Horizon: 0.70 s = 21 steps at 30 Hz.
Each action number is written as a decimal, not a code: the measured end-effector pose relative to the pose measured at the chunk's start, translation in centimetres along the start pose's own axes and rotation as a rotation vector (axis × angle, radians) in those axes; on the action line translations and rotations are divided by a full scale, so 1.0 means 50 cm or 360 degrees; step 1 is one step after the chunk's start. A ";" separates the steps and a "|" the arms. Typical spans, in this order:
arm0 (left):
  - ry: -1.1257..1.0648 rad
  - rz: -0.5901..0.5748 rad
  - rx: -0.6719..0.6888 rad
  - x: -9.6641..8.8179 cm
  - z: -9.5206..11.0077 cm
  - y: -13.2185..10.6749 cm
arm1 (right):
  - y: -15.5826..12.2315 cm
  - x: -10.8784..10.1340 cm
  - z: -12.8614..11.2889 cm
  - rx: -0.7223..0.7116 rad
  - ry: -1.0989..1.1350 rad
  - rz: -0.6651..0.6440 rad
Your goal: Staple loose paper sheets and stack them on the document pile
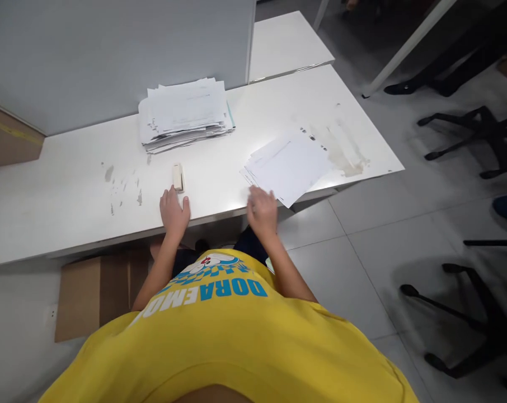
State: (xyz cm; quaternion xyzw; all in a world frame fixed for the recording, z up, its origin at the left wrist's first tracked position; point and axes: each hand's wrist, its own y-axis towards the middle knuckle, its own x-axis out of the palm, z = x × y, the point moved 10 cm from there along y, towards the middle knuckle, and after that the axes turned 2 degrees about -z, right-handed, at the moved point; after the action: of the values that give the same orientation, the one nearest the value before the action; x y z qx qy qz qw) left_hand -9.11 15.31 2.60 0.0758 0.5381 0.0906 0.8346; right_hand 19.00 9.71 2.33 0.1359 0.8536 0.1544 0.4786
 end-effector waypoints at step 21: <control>-0.0035 -0.0040 -0.0004 0.012 -0.003 -0.002 | 0.066 -0.007 0.089 0.0275 -0.0315 -0.0120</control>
State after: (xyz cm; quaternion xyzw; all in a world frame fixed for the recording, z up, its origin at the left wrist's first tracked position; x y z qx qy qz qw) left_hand -8.98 15.35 1.99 0.0689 0.5295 0.0799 0.8417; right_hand 23.29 13.19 1.70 0.1589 0.8168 0.0480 0.5525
